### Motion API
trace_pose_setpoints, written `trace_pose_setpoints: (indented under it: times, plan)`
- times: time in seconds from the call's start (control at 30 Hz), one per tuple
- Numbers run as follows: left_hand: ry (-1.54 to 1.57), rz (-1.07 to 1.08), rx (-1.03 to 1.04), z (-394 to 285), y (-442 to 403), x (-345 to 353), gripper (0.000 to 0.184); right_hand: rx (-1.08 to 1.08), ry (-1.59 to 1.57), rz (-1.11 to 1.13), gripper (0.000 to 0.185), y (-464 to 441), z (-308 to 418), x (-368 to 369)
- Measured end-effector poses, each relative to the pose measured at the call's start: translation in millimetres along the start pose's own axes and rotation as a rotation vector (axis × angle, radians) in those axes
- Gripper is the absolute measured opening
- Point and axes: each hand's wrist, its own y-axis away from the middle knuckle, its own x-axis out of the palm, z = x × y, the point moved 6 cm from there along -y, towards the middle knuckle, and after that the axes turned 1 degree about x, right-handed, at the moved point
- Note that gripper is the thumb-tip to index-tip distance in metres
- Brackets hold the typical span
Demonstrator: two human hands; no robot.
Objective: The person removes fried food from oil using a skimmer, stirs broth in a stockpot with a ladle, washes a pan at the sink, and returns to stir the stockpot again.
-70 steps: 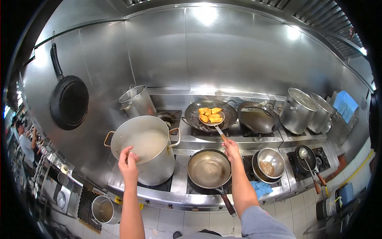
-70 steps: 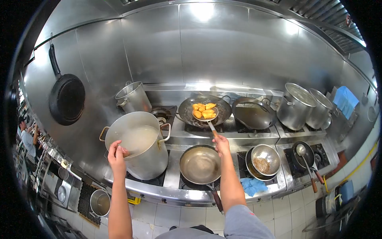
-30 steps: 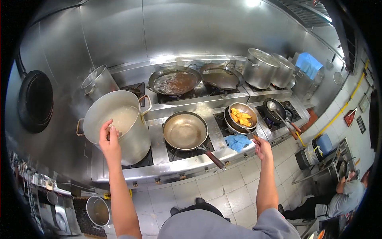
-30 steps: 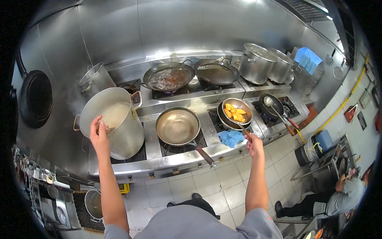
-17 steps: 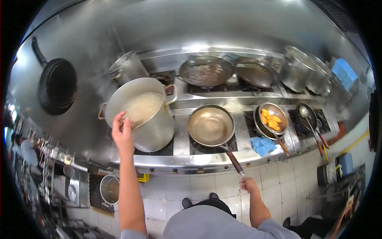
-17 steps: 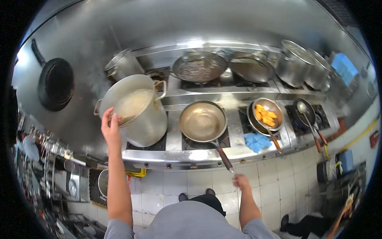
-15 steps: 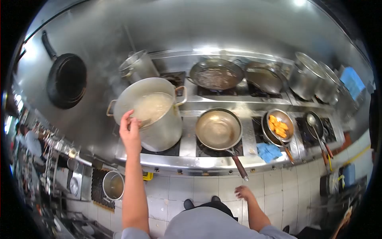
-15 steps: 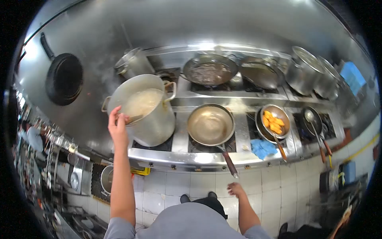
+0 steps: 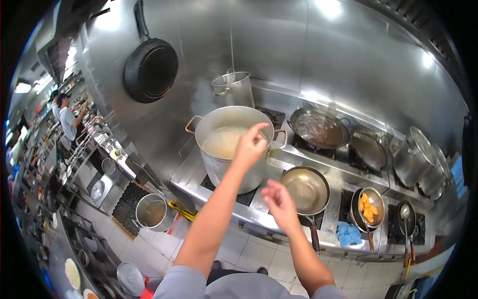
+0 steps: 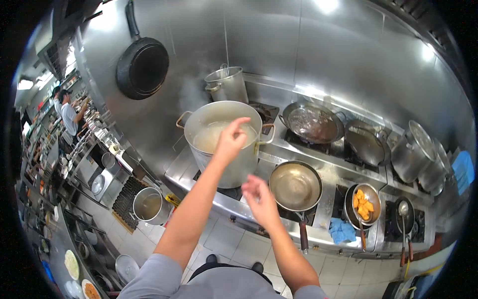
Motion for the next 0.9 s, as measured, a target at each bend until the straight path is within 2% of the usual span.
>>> trace_pose_setpoints:
  times: [0.13, 0.2, 0.27, 0.33, 0.4, 0.47, 0.5, 0.53, 0.57, 0.73, 0.8, 0.83, 0.9]
  plan:
    - [-0.020, -0.036, -0.008, -10, -10, -10, 0.040, -0.239, 0.456, -0.121, 0.067, -76, 63, 20]
    - [-0.059, -0.035, 0.018, -9, -19, -24, 0.035, -0.442, 0.596, -0.153, 0.078, -111, 66, 40]
    - [-0.049, -0.162, -0.027, -3, -29, -51, 0.038, -0.466, 0.631, -0.140, 0.085, -139, 68, 61]
    - [0.133, -0.104, -0.124, 8, -40, -72, 0.042, -0.443, 0.631, -0.117, 0.091, -150, 85, 85]
    - [0.172, -0.094, -0.170, -8, -39, -94, 0.046, -0.496, 0.517, -0.107, 0.094, -165, 85, 105]
    - [-0.002, -0.164, -0.008, 8, -51, -111, 0.049, -0.519, 0.528, -0.144, 0.095, -168, 90, 121]
    - [0.058, -0.156, -0.076, -6, -46, -114, 0.050, -0.509, 0.544, -0.172, 0.095, -167, 91, 125]
    - [0.114, -0.155, -0.144, -20, -40, -121, 0.051, -0.409, 0.429, -0.166, 0.094, -169, 88, 128]
    - [0.033, -0.129, -0.104, -11, -45, -122, 0.055, -0.315, 0.311, -0.154, 0.093, -172, 85, 132]
    - [-0.009, -0.163, 0.020, -17, -40, -140, 0.058, -0.382, 0.336, -0.117, 0.090, -175, 87, 153]
    - [0.007, -0.136, 0.030, -39, -28, -157, 0.059, -0.366, 0.003, -0.150, 0.073, -180, 86, 154]
    - [0.073, -0.133, 0.092, -42, -24, -169, 0.061, -0.368, -0.006, -0.141, 0.073, -186, 86, 153]
    - [0.099, -0.204, 0.132, -40, -6, -198, 0.057, -0.140, 0.076, -0.399, 0.013, -195, 75, 129]
